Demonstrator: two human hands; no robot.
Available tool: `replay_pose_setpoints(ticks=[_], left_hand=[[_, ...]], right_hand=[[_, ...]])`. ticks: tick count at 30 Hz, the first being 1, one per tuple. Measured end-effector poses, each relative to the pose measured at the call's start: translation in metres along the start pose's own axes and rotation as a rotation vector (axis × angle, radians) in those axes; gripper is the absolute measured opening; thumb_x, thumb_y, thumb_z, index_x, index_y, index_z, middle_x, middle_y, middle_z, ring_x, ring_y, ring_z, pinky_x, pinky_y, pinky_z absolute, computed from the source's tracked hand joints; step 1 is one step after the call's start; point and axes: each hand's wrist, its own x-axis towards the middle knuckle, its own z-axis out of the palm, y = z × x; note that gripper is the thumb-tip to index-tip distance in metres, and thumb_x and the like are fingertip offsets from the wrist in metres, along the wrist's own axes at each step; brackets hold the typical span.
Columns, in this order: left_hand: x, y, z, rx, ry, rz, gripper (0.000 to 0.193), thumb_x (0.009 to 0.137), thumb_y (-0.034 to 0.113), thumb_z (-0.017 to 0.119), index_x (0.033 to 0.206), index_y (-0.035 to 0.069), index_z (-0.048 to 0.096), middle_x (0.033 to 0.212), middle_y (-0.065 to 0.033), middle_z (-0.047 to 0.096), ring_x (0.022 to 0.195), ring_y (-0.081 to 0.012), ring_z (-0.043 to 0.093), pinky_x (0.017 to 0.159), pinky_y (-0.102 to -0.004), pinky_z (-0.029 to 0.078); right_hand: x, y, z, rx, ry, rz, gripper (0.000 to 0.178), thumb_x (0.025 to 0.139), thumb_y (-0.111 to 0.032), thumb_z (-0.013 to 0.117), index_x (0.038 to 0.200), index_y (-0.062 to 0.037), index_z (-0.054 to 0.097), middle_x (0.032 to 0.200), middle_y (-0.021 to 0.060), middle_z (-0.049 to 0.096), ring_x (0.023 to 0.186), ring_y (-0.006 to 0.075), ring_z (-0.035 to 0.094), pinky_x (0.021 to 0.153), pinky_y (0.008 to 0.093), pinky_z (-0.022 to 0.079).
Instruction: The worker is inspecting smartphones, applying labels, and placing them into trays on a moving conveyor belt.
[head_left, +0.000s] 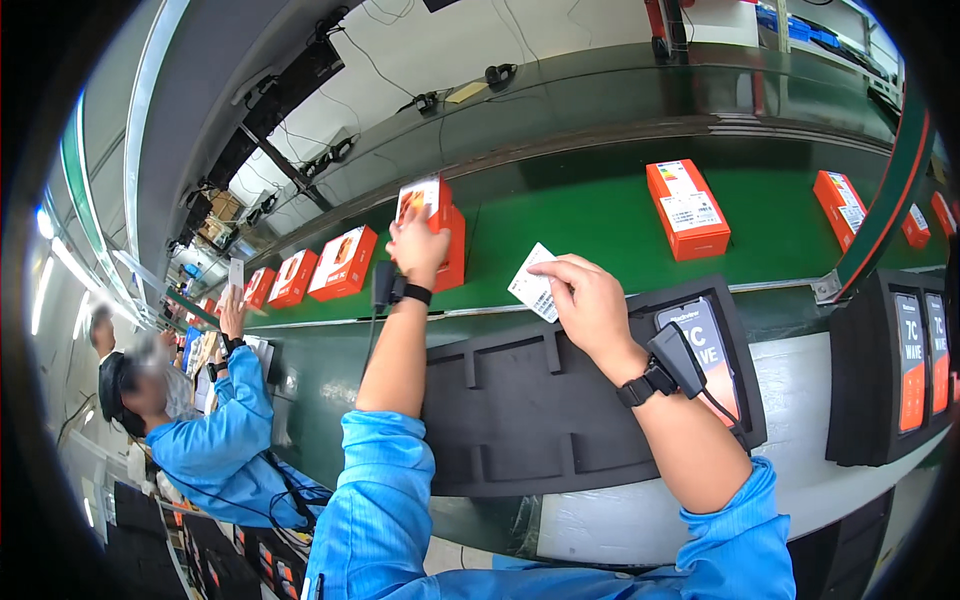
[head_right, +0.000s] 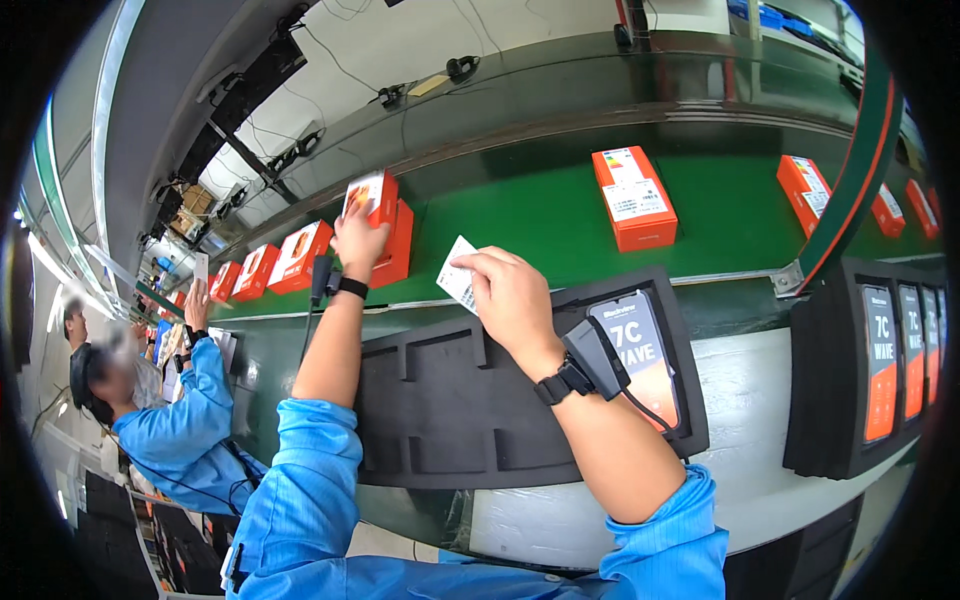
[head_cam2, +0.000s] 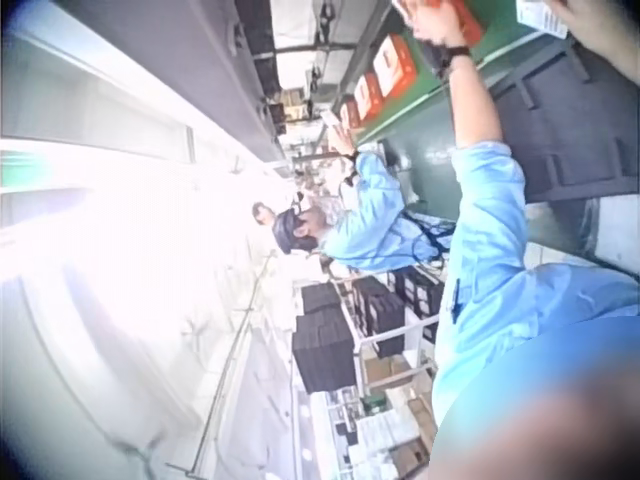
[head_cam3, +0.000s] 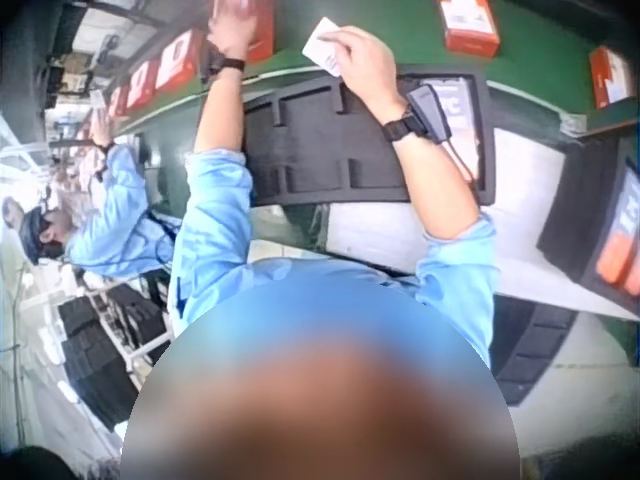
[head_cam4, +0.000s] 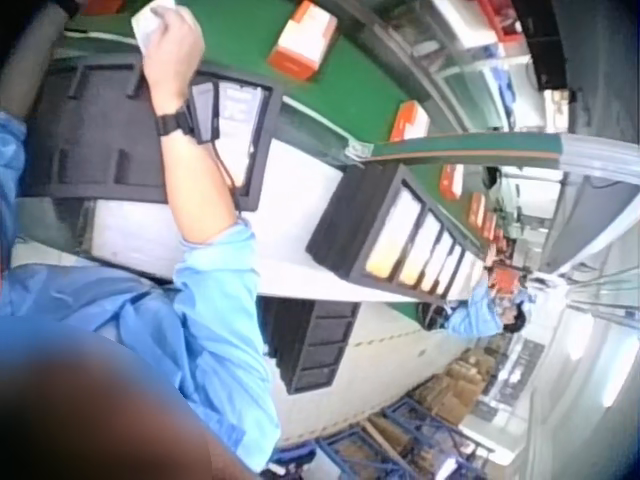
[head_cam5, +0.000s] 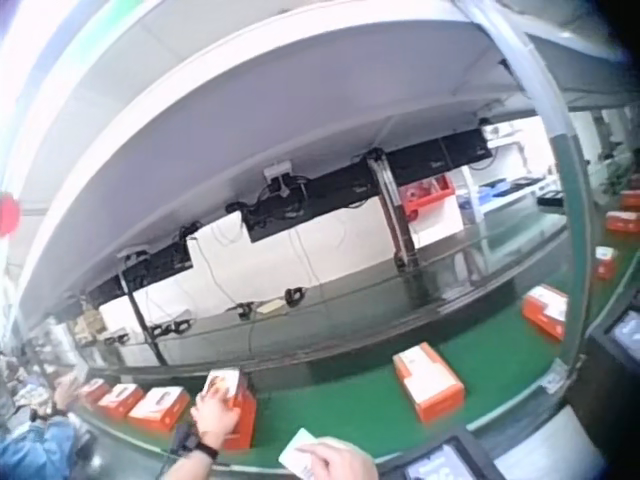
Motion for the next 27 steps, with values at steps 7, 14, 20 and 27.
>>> replay_pose_setpoints(ticks=[7,14,20,27], left_hand=[[-0.009,-0.013,0.013,-0.056,-0.236,0.007,0.064,0.073,0.035,0.063,0.136,0.025,0.052,0.147,-0.0047,0.043,0.129,-0.0375,0.041,0.099,-0.0614,0.035],[-0.010,0.011,0.018,0.084,-0.329,-0.004,0.070,0.078,0.039,0.060,0.145,0.029,0.040,0.153,-0.0054,0.033,0.133,-0.0422,0.034,0.101,-0.0655,0.032],[-0.019,0.003,0.053,0.054,-0.243,0.110,0.072,0.077,0.039,0.061,0.145,0.021,0.041,0.150,-0.0137,0.037,0.129,-0.0445,0.039,0.109,-0.0555,0.029],[-0.002,-0.042,0.052,-2.141,-0.530,-0.508,0.046,0.091,0.013,0.053,0.134,-0.003,0.049,0.128,-0.0168,0.057,0.115,-0.0234,0.057,0.097,-0.0394,0.046]], right_hand=[[-0.002,0.000,-0.001,0.015,-0.031,0.041,0.020,0.085,-0.003,0.053,0.093,-0.0060,0.071,0.090,0.0107,0.067,0.082,0.0316,0.063,0.071,0.0389,0.050],[0.005,0.000,-0.005,-0.005,-0.001,0.035,0.020,0.086,-0.004,0.053,0.094,-0.0076,0.071,0.087,0.0106,0.066,0.078,0.0308,0.063,0.068,0.0387,0.049],[0.005,0.003,-0.006,-0.009,0.026,0.065,0.023,0.088,-0.005,0.053,0.105,-0.0090,0.068,0.097,0.0140,0.067,0.086,0.0338,0.064,0.073,0.0393,0.050],[0.015,0.024,-0.011,0.003,0.235,0.122,0.039,0.085,-0.007,0.057,0.124,-0.0102,0.057,0.104,0.0209,0.066,0.094,0.0391,0.063,0.081,0.0421,0.050]])
